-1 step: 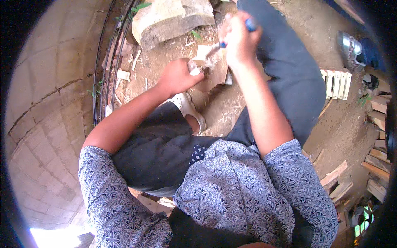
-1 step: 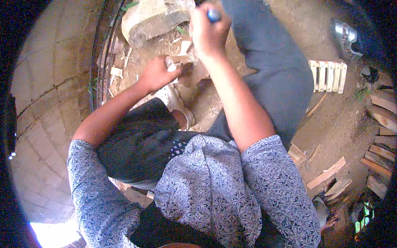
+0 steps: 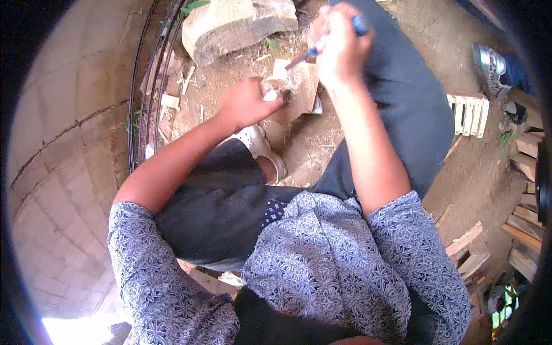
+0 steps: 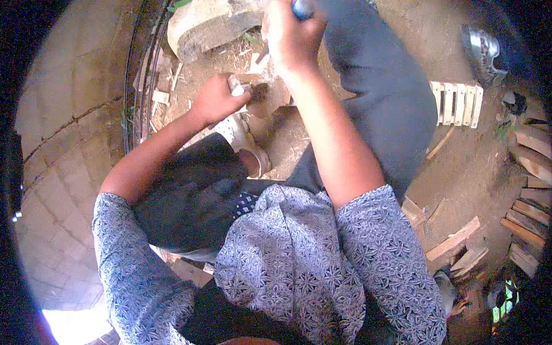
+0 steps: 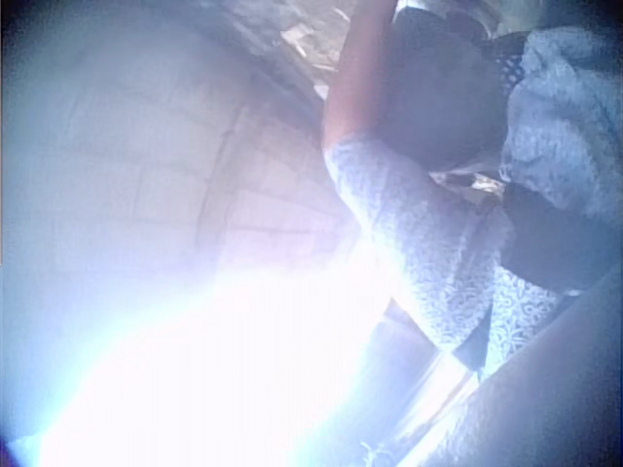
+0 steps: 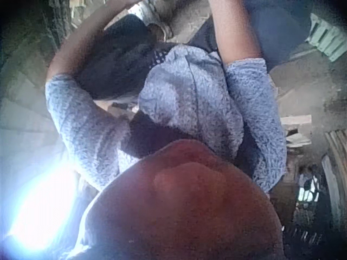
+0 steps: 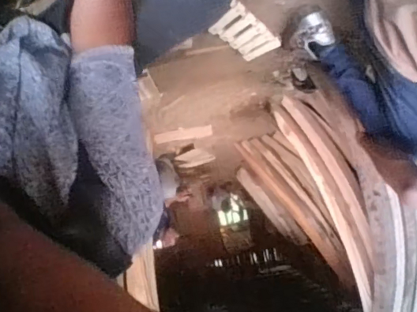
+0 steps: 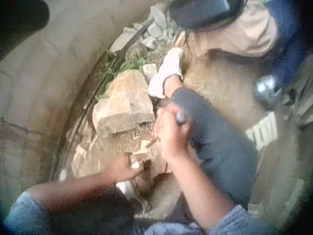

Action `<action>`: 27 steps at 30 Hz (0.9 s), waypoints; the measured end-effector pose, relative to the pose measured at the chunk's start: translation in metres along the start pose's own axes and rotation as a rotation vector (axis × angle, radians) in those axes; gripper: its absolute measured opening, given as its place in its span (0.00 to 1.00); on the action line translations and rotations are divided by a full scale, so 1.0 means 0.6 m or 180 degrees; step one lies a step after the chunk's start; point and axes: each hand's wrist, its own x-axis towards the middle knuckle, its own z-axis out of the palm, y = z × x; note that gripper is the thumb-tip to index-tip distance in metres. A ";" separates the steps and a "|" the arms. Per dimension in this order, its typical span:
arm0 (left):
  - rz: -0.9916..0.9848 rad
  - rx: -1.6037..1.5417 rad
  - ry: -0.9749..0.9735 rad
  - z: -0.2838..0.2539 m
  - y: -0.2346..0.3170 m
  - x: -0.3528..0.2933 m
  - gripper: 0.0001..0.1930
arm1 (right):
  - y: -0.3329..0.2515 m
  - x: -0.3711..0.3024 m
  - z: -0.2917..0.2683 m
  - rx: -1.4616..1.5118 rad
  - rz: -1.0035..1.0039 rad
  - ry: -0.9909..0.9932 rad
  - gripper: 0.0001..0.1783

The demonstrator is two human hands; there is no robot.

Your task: The person sits on the ground and uses a chisel to carve a small rectangular wooden block, repeatedly striking and scraping the wood to shape it. The person occasionally repositions the block and continues carving.

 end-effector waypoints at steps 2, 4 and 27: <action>0.0010 0.0032 -0.0011 0.001 0.001 0.002 0.28 | -0.007 -0.011 0.008 -0.0153 -0.0002 0.0110 0.07; 0.0100 0.0098 -0.0039 0.000 0.011 0.007 0.28 | 0.072 -0.024 -0.017 -0.0817 0.0112 0.0353 0.09; 0.0062 -0.0034 0.0003 0.009 -0.007 0.009 0.27 | 0.029 -0.005 -0.003 -0.0296 -0.0156 0.0159 0.15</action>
